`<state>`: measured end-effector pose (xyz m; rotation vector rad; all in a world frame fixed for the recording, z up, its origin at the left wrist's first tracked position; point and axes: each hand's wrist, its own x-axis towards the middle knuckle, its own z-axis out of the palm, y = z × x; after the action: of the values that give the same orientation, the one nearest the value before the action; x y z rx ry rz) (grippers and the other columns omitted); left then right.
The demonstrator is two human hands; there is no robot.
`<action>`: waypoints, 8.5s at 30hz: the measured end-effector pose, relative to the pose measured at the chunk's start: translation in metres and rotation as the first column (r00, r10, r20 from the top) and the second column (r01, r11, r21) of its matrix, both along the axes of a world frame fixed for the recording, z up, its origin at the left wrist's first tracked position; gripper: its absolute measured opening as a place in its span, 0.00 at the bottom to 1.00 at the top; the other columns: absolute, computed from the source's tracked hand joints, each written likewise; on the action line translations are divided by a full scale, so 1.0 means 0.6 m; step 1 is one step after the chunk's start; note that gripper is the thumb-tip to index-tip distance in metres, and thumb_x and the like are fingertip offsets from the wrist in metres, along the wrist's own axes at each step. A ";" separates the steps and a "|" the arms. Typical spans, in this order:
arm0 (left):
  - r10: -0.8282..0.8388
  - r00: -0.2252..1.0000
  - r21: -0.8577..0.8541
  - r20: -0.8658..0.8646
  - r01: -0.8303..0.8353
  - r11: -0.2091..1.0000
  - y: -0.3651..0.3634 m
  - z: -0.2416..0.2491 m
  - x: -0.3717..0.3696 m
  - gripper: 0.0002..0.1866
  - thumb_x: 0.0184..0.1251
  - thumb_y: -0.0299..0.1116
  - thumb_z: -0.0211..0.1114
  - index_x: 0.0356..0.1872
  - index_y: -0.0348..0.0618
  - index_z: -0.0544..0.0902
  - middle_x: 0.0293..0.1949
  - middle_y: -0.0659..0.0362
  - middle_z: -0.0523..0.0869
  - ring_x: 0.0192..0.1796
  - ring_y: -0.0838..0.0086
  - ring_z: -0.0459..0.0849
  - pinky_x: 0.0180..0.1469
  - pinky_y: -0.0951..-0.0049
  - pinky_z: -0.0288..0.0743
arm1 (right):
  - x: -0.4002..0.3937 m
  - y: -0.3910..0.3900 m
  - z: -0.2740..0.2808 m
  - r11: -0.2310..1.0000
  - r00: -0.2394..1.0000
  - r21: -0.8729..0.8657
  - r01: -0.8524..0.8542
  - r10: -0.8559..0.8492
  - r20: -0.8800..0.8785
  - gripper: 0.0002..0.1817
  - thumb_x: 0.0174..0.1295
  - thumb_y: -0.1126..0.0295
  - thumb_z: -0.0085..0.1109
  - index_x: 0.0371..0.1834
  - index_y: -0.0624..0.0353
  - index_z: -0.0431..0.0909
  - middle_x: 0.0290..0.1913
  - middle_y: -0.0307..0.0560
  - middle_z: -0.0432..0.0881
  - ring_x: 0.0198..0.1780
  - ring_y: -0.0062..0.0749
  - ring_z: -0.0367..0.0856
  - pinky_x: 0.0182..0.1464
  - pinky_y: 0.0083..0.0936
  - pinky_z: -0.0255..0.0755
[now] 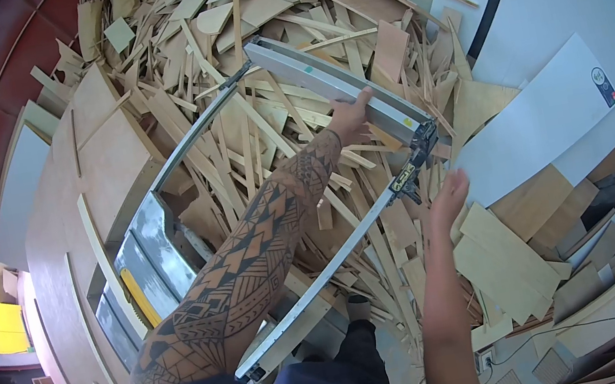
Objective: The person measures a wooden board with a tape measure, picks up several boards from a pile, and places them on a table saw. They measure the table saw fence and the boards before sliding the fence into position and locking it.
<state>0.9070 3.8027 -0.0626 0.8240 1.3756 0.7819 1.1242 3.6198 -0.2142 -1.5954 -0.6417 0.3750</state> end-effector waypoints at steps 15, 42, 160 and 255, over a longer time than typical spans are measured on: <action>-0.020 0.925 0.209 -0.379 0.107 0.972 -0.738 0.042 -0.363 0.26 0.79 0.30 0.65 0.73 0.35 0.71 0.40 0.56 0.90 0.42 0.76 0.88 0.50 0.71 0.81 | 0.068 0.318 0.205 0.295 0.409 -0.750 -0.592 0.912 0.036 0.54 0.54 0.22 0.65 0.65 0.66 0.83 0.55 0.65 0.88 0.59 0.53 0.87 0.63 0.41 0.76; 0.183 0.760 0.016 -0.624 -0.222 0.975 -1.218 0.028 -0.617 0.09 0.75 0.30 0.67 0.49 0.36 0.87 0.38 0.48 0.90 0.41 0.65 0.91 0.48 0.65 0.82 | -0.368 -0.361 0.149 0.068 0.203 -0.378 -0.923 0.921 -0.331 0.11 0.72 0.64 0.70 0.37 0.59 0.81 0.29 0.33 0.79 0.28 0.16 0.74 0.32 0.19 0.69; 0.176 0.369 0.208 -0.913 0.050 0.977 -1.096 -0.022 -1.122 0.14 0.72 0.44 0.65 0.44 0.48 0.93 0.43 0.42 0.88 0.53 0.45 0.85 0.59 0.49 0.79 | -0.870 -0.314 0.224 0.459 0.436 -0.164 -0.873 0.585 -0.684 0.16 0.77 0.63 0.61 0.59 0.59 0.76 0.52 0.52 0.83 0.51 0.44 0.86 0.55 0.45 0.86; 0.212 0.202 0.190 -0.956 -0.122 0.974 -1.152 -0.014 -1.176 0.11 0.75 0.45 0.65 0.47 0.53 0.87 0.51 0.50 0.85 0.59 0.49 0.81 0.57 0.43 0.78 | -0.723 -0.656 -0.025 -0.269 0.091 -0.172 -0.948 0.289 -0.953 0.15 0.62 0.67 0.73 0.47 0.63 0.83 0.47 0.56 0.91 0.50 0.48 0.90 0.57 0.45 0.84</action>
<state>0.2016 3.1113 -0.0708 1.3557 2.6647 0.3926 0.6905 3.2263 -0.2293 -1.5497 -0.8987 2.6983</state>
